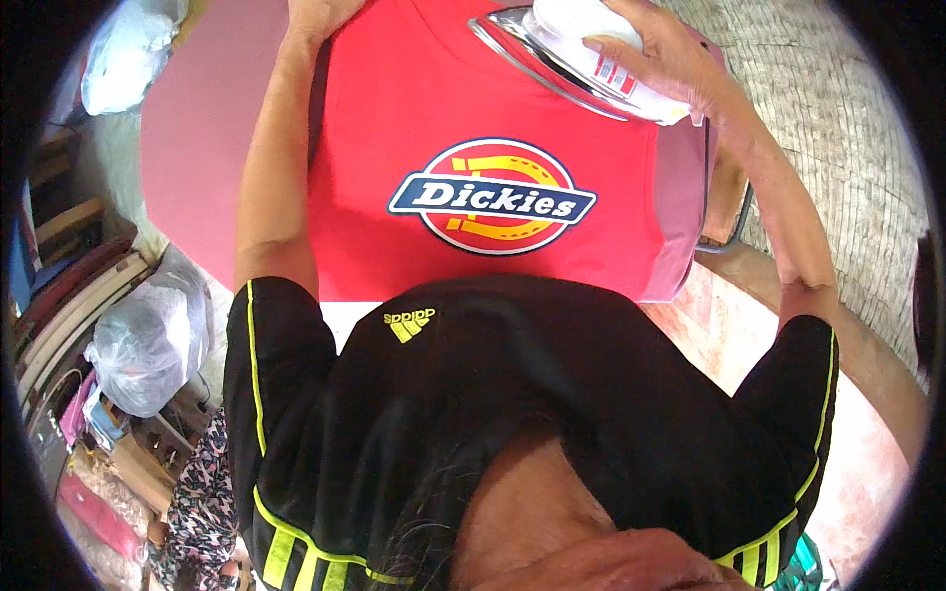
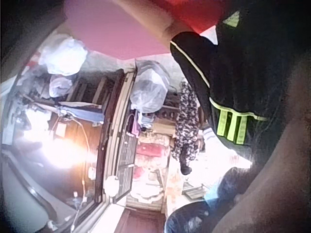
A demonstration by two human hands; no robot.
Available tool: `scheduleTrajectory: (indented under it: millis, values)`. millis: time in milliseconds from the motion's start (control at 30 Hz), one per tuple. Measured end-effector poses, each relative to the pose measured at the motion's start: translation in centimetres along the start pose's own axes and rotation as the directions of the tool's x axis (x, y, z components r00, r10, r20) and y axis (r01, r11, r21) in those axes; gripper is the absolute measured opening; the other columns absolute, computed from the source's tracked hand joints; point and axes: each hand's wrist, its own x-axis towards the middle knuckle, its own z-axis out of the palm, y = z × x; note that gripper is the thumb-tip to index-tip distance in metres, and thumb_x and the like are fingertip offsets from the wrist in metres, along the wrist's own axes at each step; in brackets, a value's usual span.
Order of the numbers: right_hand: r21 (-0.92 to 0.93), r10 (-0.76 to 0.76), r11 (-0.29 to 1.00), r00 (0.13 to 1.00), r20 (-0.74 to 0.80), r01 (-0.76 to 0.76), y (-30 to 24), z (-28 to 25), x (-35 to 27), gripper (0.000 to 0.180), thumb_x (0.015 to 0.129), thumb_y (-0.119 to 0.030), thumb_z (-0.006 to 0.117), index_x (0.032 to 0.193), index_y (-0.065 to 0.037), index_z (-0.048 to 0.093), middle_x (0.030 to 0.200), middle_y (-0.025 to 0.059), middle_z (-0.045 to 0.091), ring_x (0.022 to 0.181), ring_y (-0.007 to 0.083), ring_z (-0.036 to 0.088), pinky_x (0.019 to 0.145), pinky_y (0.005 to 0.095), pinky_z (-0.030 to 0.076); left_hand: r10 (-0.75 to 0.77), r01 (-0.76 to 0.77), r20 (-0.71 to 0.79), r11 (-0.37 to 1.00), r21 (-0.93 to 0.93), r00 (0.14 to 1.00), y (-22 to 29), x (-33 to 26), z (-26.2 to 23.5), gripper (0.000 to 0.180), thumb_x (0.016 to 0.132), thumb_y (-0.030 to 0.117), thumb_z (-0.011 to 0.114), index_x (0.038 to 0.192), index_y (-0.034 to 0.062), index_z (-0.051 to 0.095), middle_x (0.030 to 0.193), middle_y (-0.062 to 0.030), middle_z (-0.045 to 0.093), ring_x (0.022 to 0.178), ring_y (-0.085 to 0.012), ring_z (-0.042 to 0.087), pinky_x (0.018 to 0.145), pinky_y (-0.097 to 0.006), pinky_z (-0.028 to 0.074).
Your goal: The person irons a red Dickies t-shirt on a pink ironing board, smoothing the fabric and using a steam iron to remove wrinkles. They flip the shirt to iron the back and then handle a dark blue t-shirt, preparing it for ironing.
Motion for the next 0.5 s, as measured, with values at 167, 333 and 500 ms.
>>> scheduleTrajectory:
  millis: [167,333,500]
  values:
    - [0.034,-0.143,0.989,0.988,-0.064,0.146,0.5,1.3,-2.9,0.033,0.090,-0.019,0.070,0.116,-0.002,0.057,0.092,0.0156,0.067,0.076,0.0283,0.068,0.067,0.0346,0.052,0.072,-0.071,-0.041,0.997,0.028,0.997,-0.9,0.1,0.6,0.023,0.085,0.030,0.071,0.087,0.0064,0.071,0.081,-0.0162,0.069,0.076,-0.0309,0.068,0.069,-0.040,0.052]
    - [-0.194,-0.180,0.965,0.984,-0.007,0.176,-1.4,4.2,-1.3,0.042,0.088,-0.027,0.072,0.119,-0.003,0.055,0.090,0.0195,0.065,0.075,0.0338,0.067,0.064,0.0388,0.051,0.032,-0.031,-0.044,0.999,0.010,0.999,-1.5,-0.3,0.8,0.024,0.085,0.029,0.071,0.086,0.0057,0.071,0.080,-0.0163,0.069,0.075,-0.0299,0.068,0.069,-0.039,0.052]
    - [-0.109,-0.297,0.949,0.955,-0.006,0.294,-4.6,4.7,2.2,0.032,0.089,-0.027,0.068,0.102,-0.001,0.053,0.084,0.0224,0.065,0.077,0.0398,0.067,0.066,0.0468,0.051,0.018,-0.018,0.003,0.999,-0.028,1.000,-1.4,0.2,0.8,0.025,0.086,0.030,0.070,0.086,0.0044,0.070,0.079,-0.0170,0.068,0.073,-0.0284,0.068,0.066,-0.039,0.051]
